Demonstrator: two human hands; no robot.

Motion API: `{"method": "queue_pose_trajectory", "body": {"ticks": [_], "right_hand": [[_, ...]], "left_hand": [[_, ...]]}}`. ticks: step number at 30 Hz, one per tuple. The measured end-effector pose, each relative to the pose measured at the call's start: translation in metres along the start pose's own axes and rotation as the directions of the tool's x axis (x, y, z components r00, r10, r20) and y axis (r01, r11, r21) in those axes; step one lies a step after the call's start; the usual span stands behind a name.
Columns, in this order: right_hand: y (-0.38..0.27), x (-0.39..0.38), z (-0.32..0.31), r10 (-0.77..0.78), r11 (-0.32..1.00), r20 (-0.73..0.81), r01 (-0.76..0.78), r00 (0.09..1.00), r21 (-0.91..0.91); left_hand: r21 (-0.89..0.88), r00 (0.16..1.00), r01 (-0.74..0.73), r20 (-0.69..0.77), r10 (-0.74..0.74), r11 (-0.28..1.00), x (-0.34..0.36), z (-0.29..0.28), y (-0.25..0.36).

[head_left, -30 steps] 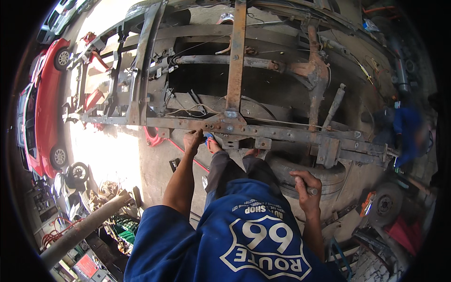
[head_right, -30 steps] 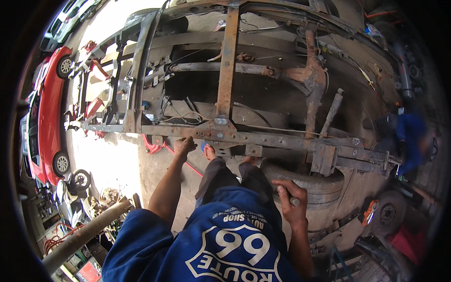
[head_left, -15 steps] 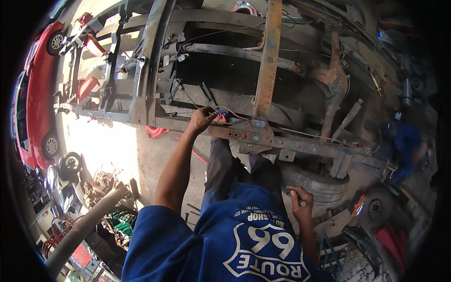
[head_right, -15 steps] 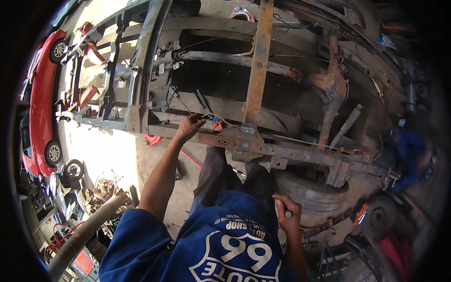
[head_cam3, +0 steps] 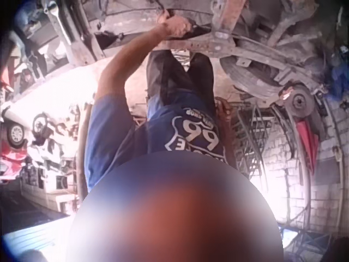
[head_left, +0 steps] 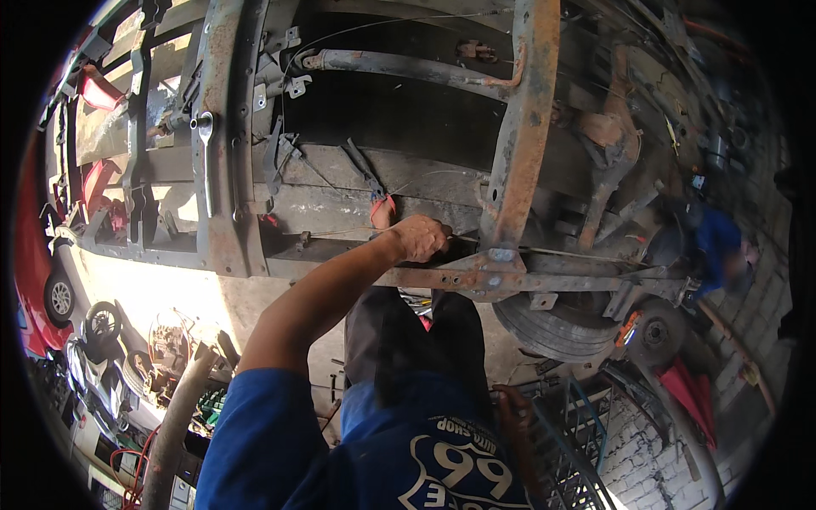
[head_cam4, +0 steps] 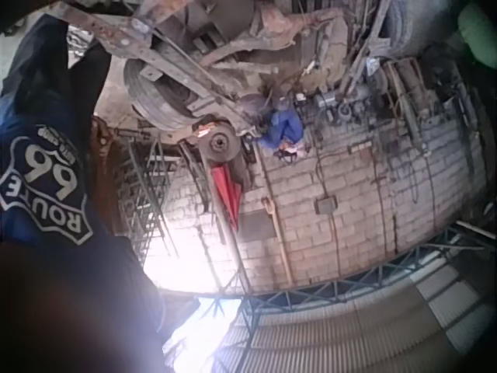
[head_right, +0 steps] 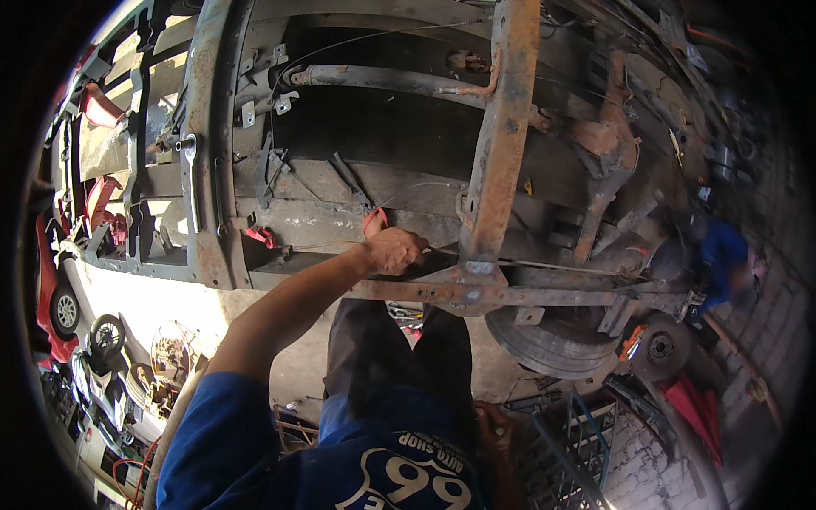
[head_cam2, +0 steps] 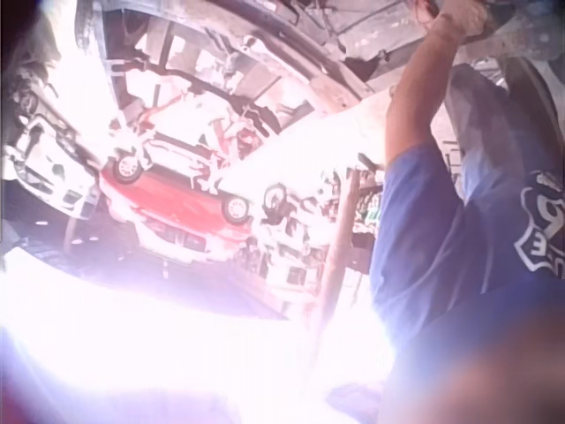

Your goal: The person works on a vehicle chassis in a workshop, using a wrench to tighten bolts on the frame and a tire. They move around the frame, adjust tools, and continue tightening fasteners at multiple locations.

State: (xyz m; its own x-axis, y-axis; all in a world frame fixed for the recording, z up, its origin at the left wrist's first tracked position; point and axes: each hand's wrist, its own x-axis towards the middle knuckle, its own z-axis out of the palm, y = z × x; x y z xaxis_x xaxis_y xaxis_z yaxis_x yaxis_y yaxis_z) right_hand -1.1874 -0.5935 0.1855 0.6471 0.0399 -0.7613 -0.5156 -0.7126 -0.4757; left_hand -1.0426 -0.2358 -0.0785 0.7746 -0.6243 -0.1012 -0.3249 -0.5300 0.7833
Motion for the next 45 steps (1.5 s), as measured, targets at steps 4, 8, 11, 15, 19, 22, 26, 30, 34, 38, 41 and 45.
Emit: {"method": "queue_pose_trajectory", "body": {"ticks": [4, 8, 11, 15, 19, 22, 26, 30, 34, 38, 41, 45], "right_hand": [[0.002, -0.008, 0.016, 0.022, 1.0, -0.019, -0.022, 1.0, -0.009], [0.001, -0.008, 0.034, -0.102, 0.994, -0.104, 0.097, 0.989, -0.048], [0.0, -0.007, 0.041, -0.024, 0.999, -0.157, 0.028, 0.987, 0.026], [0.002, -0.007, 0.05, -0.04, 0.999, -0.17, 0.034, 0.985, -0.039], [0.011, -0.011, 0.062, -0.087, 0.994, -0.237, 0.1, 0.968, 0.045], [0.018, -0.012, 0.066, -0.093, 0.994, -0.237, 0.106, 0.967, 0.041], [0.023, -0.012, 0.065, -0.178, 0.983, -0.247, 0.183, 0.953, -0.004], [0.032, -0.007, 0.063, 0.032, 0.984, -0.18, 0.001, 0.983, 0.179], [0.038, 0.01, 0.06, -0.009, 0.964, -0.183, 0.058, 0.983, 0.26], [0.015, 0.026, 0.044, -0.018, 0.979, -0.169, 0.052, 0.985, 0.199], [-0.027, 0.032, 0.026, -0.24, 0.969, -0.197, 0.248, 0.951, 0.018], [-0.091, 0.038, 0.001, -0.302, 0.953, -0.121, 0.296, 0.946, -0.062]], "left_hand": [[0.195, 0.98, -0.136, 0.173, 0.102, 0.971, 0.023, 0.015, 0.004], [0.297, 0.905, -0.31, 0.384, 0.184, 0.903, 0.04, 0.025, -0.002], [0.299, 0.924, -0.309, 0.321, 0.209, 0.903, 0.046, 0.032, -0.001], [0.319, 0.864, -0.312, 0.488, 0.128, 0.895, 0.051, 0.026, 0.003], [0.248, 0.83, -0.309, 0.541, 0.133, 0.918, 0.052, 0.01, 0.007], [0.162, 0.903, -0.121, 0.428, 0.04, 0.979, 0.049, -0.005, 0.011], [-0.193, 0.948, 0.315, 0.109, -0.298, 0.929, 0.032, -0.038, 0.016], [-0.858, 0.673, 0.4, 0.035, -0.739, 0.323, 0.007, -0.085, 0.028], [-0.989, 0.794, -0.07, 0.025, -0.608, -0.132, -0.015, -0.129, 0.051], [-0.864, 0.876, -0.278, -0.049, -0.479, -0.42, -0.021, -0.154, 0.082], [-0.733, 0.939, -0.305, -0.126, -0.32, -0.607, -0.022, -0.159, 0.103], [-0.705, 0.935, -0.342, -0.185, -0.304, -0.621, -0.019, -0.155, 0.127]]}}
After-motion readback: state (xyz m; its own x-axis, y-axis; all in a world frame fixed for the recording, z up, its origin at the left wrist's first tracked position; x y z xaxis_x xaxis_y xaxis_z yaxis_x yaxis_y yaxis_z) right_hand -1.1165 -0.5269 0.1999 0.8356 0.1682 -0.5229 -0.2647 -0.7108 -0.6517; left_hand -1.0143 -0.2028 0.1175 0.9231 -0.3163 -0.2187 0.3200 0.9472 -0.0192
